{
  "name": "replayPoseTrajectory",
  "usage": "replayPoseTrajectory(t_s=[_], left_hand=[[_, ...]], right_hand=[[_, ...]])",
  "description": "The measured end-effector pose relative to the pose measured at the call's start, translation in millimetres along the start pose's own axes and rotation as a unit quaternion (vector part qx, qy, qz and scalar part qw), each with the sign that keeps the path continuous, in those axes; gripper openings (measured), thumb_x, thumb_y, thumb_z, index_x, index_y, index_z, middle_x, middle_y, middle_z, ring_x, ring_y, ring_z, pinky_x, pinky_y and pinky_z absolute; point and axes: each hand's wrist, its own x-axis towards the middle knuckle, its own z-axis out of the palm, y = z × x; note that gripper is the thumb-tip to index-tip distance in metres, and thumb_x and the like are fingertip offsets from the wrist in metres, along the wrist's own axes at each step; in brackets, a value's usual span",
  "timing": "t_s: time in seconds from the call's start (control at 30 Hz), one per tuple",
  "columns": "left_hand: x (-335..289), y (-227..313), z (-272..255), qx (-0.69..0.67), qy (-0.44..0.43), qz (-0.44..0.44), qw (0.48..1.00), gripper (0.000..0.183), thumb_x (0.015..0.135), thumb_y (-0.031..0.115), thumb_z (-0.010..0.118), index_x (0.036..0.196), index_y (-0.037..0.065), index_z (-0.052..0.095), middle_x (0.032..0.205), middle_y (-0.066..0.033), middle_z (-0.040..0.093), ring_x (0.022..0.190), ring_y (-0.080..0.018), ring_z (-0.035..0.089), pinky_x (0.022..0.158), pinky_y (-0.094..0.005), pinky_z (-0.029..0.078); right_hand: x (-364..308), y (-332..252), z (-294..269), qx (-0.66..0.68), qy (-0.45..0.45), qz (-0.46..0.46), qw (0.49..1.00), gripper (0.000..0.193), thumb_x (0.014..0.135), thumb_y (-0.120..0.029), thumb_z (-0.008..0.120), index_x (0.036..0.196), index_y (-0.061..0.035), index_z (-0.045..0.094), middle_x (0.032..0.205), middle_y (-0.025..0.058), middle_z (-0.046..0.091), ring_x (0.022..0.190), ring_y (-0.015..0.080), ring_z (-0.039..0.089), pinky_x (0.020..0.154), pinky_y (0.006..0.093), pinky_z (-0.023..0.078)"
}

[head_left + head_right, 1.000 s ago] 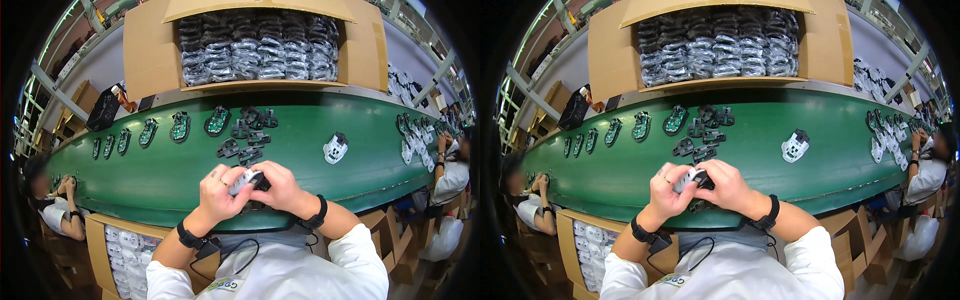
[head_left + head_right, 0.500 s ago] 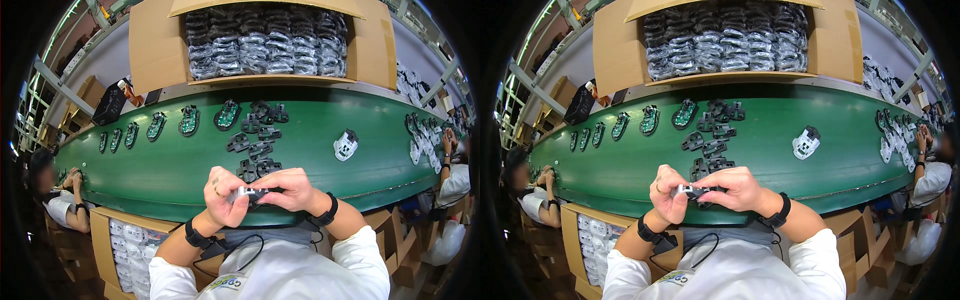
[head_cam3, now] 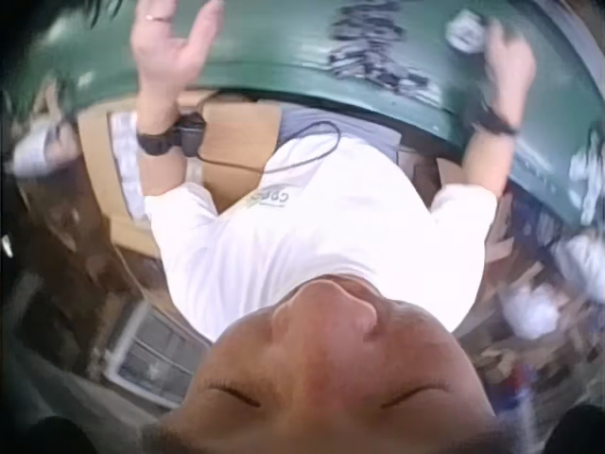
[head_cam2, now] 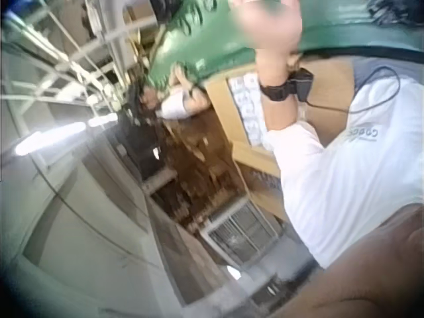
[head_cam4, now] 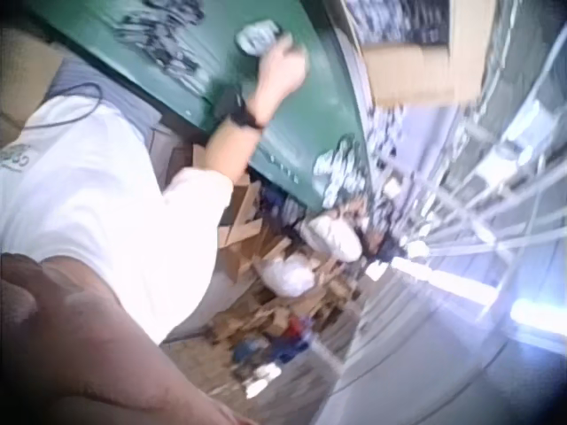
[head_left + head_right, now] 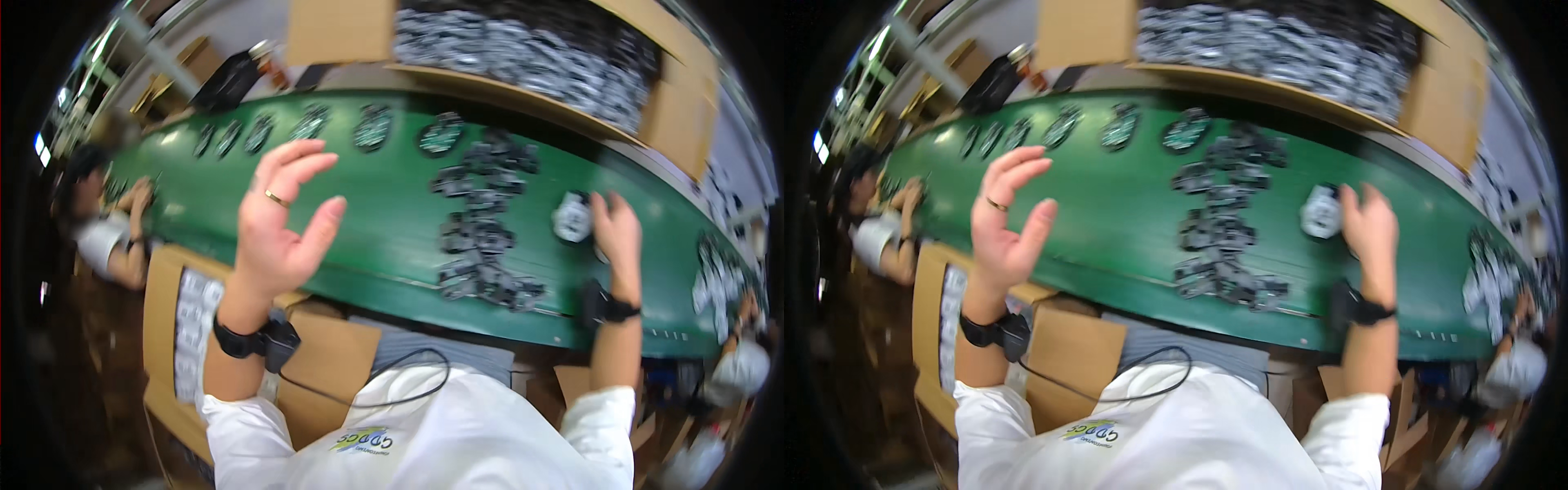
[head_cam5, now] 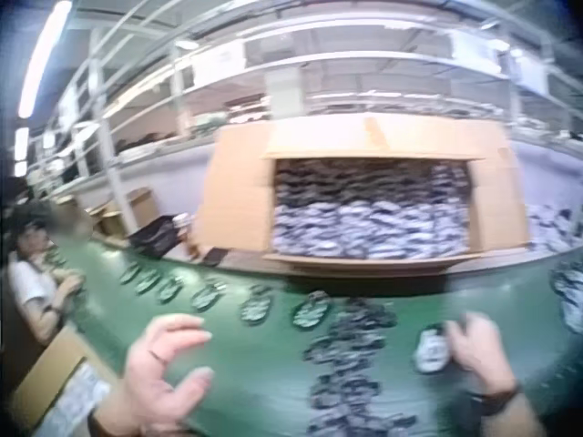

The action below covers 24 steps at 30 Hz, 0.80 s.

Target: The person assembles small electronic devices by hand at a factory workstation. They pick up white plastic housings and black components, snap them together, and place the finished units on a green conveyor belt. Later, they pack several assembled units into a clear plastic bag and place it into a cardboard box.

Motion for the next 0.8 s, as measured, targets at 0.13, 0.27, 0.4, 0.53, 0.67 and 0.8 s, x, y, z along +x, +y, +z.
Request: replayPoseTrajectory(t_s=[0.13,0.27,0.4,0.53,0.67,0.8], left_hand=[[-69,-18,-98,0.062,-0.126,-0.116,0.983,0.03,0.086,0.006,0.072,0.115,0.001,0.068,0.113,-0.0175,0.069,0.103,-0.0333,0.067,0.09,-0.0375,0.053],[-162,-10,-131,0.065,-0.301,-0.336,0.89,0.043,0.079,0.013,0.078,0.12,0.006,0.069,0.119,-0.0198,0.068,0.112,-0.0366,0.065,0.095,-0.0416,0.053],[-218,-6,-107,0.194,-0.328,-0.27,0.885,0.068,0.069,0.026,0.086,0.132,0.01,0.065,0.136,-0.0228,0.06,0.125,-0.0402,0.058,0.105,-0.0449,0.049],[-223,-18,-102,0.171,-0.337,-0.345,0.859,0.081,0.062,0.032,0.09,0.136,0.012,0.064,0.139,-0.0236,0.059,0.128,-0.0394,0.057,0.106,-0.0464,0.048],[-197,-33,-118,0.156,-0.336,-0.378,0.848,0.076,0.063,0.028,0.09,0.13,0.003,0.064,0.122,-0.0223,0.069,0.113,-0.0373,0.066,0.099,-0.0459,0.052],[-174,-48,-139,0.059,-0.26,-0.496,0.826,0.065,0.069,0.028,0.089,0.119,-0.005,0.063,0.103,-0.0187,0.074,0.094,-0.0318,0.073,0.086,-0.0399,0.056]], right_hand=[[-81,-20,-24,0.098,-0.058,-0.351,0.929,0.093,0.087,-0.06,0.071,0.155,-0.0029,0.044,0.163,0.0285,0.033,0.151,0.0483,0.031,0.122,0.0541,0.023],[-121,-52,13,0.049,-0.238,-0.433,0.868,0.101,0.077,-0.076,0.071,0.155,-0.016,0.048,0.168,0.0275,0.019,0.154,0.0529,0.017,0.118,0.0687,0.017],[-113,-113,43,0.107,-0.214,-0.485,0.841,0.084,0.081,-0.058,0.076,0.151,-0.017,0.053,0.167,0.029,0.021,0.149,0.0542,0.025,0.117,0.067,0.022],[-106,-200,94,0.151,-0.199,-0.523,0.815,0.077,0.087,-0.051,0.074,0.152,-0.0191,0.048,0.163,0.0303,0.025,0.149,0.0547,0.025,0.114,0.0683,0.026],[-89,-305,140,0.195,-0.236,-0.49,0.816,0.087,0.088,-0.062,0.068,0.157,-0.0165,0.041,0.166,0.0309,0.019,0.152,0.0546,0.018,0.118,0.0706,0.02],[-77,-321,137,0.214,-0.117,-0.497,0.833,0.083,0.086,-0.062,0.069,0.152,-0.016,0.049,0.161,0.0258,0.035,0.151,0.0495,0.026,0.119,0.0698,0.018]])
